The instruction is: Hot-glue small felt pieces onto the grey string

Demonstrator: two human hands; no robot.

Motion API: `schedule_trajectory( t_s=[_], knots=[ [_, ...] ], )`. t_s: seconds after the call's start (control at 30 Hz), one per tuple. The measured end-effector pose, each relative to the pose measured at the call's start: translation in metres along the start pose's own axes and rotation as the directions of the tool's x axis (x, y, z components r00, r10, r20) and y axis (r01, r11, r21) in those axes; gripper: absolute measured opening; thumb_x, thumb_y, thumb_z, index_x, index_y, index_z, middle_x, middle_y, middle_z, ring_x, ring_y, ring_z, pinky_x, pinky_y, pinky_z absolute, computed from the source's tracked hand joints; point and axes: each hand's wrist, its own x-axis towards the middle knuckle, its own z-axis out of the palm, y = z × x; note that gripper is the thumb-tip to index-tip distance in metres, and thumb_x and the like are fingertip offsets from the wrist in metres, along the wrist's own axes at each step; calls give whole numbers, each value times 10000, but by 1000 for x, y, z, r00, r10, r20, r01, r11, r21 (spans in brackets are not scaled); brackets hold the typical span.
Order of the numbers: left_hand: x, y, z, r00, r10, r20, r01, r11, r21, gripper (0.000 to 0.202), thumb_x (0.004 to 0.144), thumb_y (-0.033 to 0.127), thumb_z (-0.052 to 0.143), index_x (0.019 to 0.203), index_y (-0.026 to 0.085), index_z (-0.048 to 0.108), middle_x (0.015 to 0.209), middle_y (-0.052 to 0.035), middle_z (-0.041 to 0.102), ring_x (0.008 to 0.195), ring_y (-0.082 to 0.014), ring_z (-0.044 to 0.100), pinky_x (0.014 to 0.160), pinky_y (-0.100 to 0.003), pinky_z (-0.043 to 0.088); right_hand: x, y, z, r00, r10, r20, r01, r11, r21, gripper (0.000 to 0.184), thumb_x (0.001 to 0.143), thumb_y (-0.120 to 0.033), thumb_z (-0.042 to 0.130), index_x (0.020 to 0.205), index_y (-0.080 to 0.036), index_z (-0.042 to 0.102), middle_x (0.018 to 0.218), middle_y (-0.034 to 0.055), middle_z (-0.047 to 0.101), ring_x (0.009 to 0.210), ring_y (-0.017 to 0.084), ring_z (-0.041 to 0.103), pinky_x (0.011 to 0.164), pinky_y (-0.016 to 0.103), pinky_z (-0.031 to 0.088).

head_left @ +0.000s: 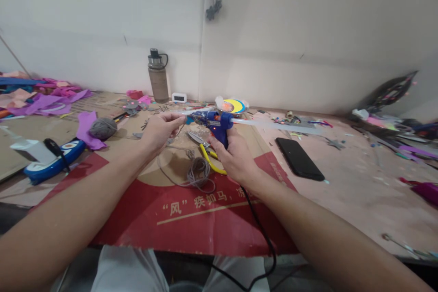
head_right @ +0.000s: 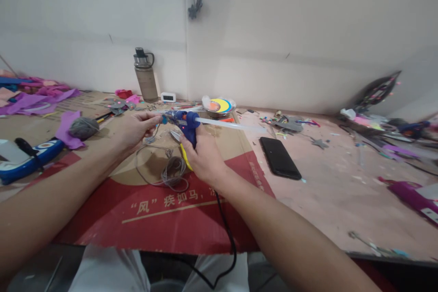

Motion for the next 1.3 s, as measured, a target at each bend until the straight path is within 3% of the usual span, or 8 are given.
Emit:
schedule_trajectory(
  t_s=[0.53, 0.93, 1.3],
  knots=[
    [0, 0, -1, 1000, 14, 18, -14, 999, 34, 246, 660, 367, 747, 741, 141, 696, 488, 32, 480, 427, -62, 349, 430, -223, 227, 0, 0, 0, 999, -46, -9, 45, 995, -86, 359, 889, -385, 478, 1152, -152, 548, 938, 111, 679, 809, 234, 623, 737, 374, 481],
    [3, -1, -5, 1000, -5, 11, 4, 1000, 24, 256, 650, 352, 759, 760, 129, 698, 521, 20, 515, 441, -62, 380, 423, -209, 245, 1, 1, -1, 999, -47, -10, 47, 998, -43, 396, 879, -348, 487, 1225, -159, 515, 1054, 125, 673, 906, 240, 630, 804, 393, 490],
    [0, 0, -2, 1000, 7, 17, -8, 997, 79, 245, 673, 373, 737, 715, 138, 683, 467, 34, 471, 423, -57, 336, 434, -214, 225, -1, 1, 1, 999, -35, -8, 34, 997, -72, 388, 888, -395, 477, 1186, -154, 534, 969, 117, 680, 832, 236, 630, 753, 386, 490]
  ],
)
